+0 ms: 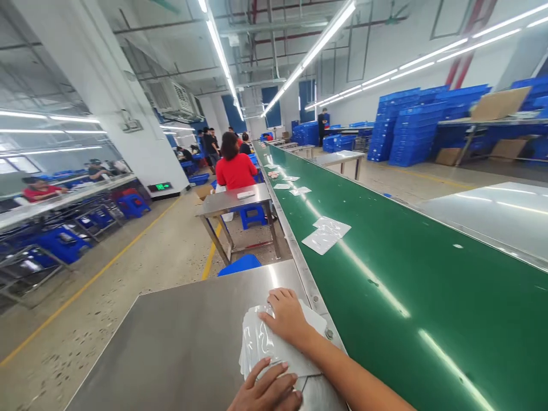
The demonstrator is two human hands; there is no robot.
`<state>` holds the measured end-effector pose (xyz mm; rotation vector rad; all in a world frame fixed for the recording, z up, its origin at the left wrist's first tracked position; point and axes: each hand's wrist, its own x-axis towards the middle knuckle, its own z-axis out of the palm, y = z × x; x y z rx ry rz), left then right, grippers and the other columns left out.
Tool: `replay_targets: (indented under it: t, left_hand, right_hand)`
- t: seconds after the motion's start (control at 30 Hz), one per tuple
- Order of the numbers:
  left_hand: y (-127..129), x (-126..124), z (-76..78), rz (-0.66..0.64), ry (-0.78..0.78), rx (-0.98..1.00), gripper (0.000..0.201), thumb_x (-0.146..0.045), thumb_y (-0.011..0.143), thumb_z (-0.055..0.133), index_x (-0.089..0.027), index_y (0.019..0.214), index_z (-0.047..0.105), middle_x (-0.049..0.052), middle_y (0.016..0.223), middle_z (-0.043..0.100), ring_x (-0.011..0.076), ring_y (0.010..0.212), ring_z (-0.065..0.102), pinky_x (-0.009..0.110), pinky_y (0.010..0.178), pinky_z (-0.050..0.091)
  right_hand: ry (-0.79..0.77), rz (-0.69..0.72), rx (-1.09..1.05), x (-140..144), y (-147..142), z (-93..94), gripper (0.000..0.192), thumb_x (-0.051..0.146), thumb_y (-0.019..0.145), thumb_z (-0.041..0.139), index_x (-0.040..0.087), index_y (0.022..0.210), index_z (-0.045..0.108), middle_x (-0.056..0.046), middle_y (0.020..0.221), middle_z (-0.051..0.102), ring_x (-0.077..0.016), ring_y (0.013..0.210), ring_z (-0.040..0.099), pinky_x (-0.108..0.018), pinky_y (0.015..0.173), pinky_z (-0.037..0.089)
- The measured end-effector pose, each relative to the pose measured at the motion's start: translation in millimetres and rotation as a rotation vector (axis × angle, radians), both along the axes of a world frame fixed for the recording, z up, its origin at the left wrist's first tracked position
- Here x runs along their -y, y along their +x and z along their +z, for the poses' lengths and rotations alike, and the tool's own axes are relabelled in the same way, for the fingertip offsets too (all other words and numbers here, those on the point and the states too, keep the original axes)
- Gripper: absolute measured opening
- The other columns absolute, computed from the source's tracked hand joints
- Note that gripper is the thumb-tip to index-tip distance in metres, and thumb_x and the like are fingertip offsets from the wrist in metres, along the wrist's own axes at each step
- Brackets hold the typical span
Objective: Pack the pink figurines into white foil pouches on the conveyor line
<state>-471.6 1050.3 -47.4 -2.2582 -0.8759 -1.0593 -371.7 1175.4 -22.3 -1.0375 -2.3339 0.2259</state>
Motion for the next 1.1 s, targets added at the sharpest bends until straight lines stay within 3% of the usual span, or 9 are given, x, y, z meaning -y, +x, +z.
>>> replay_targets:
  t: [0.1, 0.3, 0.4, 0.53, 0.67, 0.77, 0.87, 0.97, 1.1]
  left_hand:
    - [7.3, -12.4, -10.3, 0.068, 0.063, -0.002, 0.013, -0.031, 0.076, 0.064, -0.030, 0.089, 0.063, -0.004, 0.100, 0.067, 0.0164, 0.103, 0.057, 0.041, 0.108, 0.025]
    - [11.3, -25.8, -23.1, 0.200, 0.110, 0.044, 0.018, -0.036, 0.075, 0.063, -0.034, 0.093, 0.064, -0.002, 0.107, 0.066, 0.0207, 0.104, 0.057, 0.044, 0.104, 0.025]
    - [11.6, -32.7, -27.1, 0.219, 0.063, 0.011, 0.024, -0.047, 0.076, 0.056, -0.034, 0.095, 0.064, 0.000, 0.107, 0.066, 0.0227, 0.100, 0.058, 0.043, 0.102, 0.025]
    - [5.7, -37.5, -27.9, 0.252, 0.052, 0.049, 0.018, -0.040, 0.075, 0.059, -0.035, 0.091, 0.063, -0.001, 0.097, 0.068, 0.0210, 0.088, 0.060, 0.039, 0.093, 0.031]
    - [-8.3, -38.5, 6.6, 0.107, -0.113, -0.119, 0.040, -0.053, 0.083, 0.046, -0.029, 0.112, 0.059, 0.004, 0.113, 0.063, 0.0216, 0.101, 0.056, 0.034, 0.087, 0.037]
    - [-20.2, -50.0, 47.4, 0.163, -0.353, -0.148, 0.043, -0.035, 0.087, 0.047, -0.023, 0.128, 0.047, 0.007, 0.130, 0.051, 0.0239, 0.119, 0.045, 0.036, 0.093, 0.038]
    - [-24.1, -69.7, 72.2, 0.191, -0.518, -0.041, 0.043, -0.024, 0.088, 0.046, -0.024, 0.132, 0.041, 0.007, 0.137, 0.042, 0.0245, 0.127, 0.035, 0.042, 0.098, 0.037]
    - [-18.0, -95.0, 74.9, 0.090, -0.681, 0.126, 0.040, -0.028, 0.090, 0.044, -0.027, 0.130, 0.042, 0.005, 0.138, 0.041, 0.0236, 0.129, 0.032, 0.046, 0.101, 0.035]
    - [3.1, -142.2, 65.4, -0.106, -1.045, 0.431, 0.035, -0.034, 0.087, 0.046, -0.027, 0.120, 0.054, 0.005, 0.131, 0.050, 0.0241, 0.122, 0.043, 0.045, 0.102, 0.035]
  right_hand:
    - [-0.020, 0.012, 0.008, -3.4, -2.5, 2.8, 0.021, 0.038, 0.082, 0.057, 0.019, 0.088, 0.062, -0.005, 0.101, 0.062, -0.0199, 0.096, 0.053, -0.036, 0.085, 0.036]
    - [-0.113, 0.195, 0.055, -25.9, 10.9, 13.8, 0.020, 0.030, 0.087, 0.050, 0.022, 0.086, 0.067, -0.002, 0.100, 0.063, -0.0170, 0.092, 0.054, -0.032, 0.085, 0.038]
    - [-0.142, 0.246, 0.034, -27.7, 12.1, 10.2, 0.015, 0.027, 0.084, 0.054, 0.022, 0.082, 0.069, -0.002, 0.091, 0.063, -0.0157, 0.086, 0.054, -0.029, 0.079, 0.040]
    - [-0.168, 0.290, 0.025, -26.1, 1.6, 0.6, 0.018, 0.028, 0.085, 0.053, 0.022, 0.081, 0.069, -0.001, 0.082, 0.065, -0.0138, 0.079, 0.057, -0.025, 0.072, 0.043]
    - [-0.118, 0.162, 0.067, -60.7, 8.0, 7.0, 0.027, 0.040, 0.088, 0.046, 0.025, 0.100, 0.066, -0.001, 0.099, 0.066, -0.0148, 0.094, 0.057, -0.026, 0.086, 0.042]
    - [-0.101, -0.114, 0.079, -109.4, 43.8, 16.7, 0.044, 0.044, 0.090, 0.040, 0.018, 0.123, 0.052, -0.010, 0.130, 0.049, -0.0223, 0.122, 0.040, -0.037, 0.103, 0.028]
    - [-0.118, -0.379, 0.128, -144.3, 88.5, 16.5, 0.065, 0.052, 0.084, 0.046, 0.008, 0.131, 0.041, -0.020, 0.139, 0.034, -0.0355, 0.129, 0.026, -0.056, 0.103, 0.017]
    - [-0.132, -0.475, 0.180, -150.0, 111.4, 4.4, 0.054, 0.050, 0.084, 0.047, 0.012, 0.123, 0.050, -0.019, 0.132, 0.044, -0.0369, 0.124, 0.033, -0.059, 0.099, 0.020]
    - [-0.125, -0.470, 0.195, -132.6, 106.9, -5.4, 0.033, 0.034, 0.091, 0.039, 0.012, 0.097, 0.063, -0.018, 0.104, 0.061, -0.0296, 0.103, 0.053, -0.043, 0.088, 0.037]
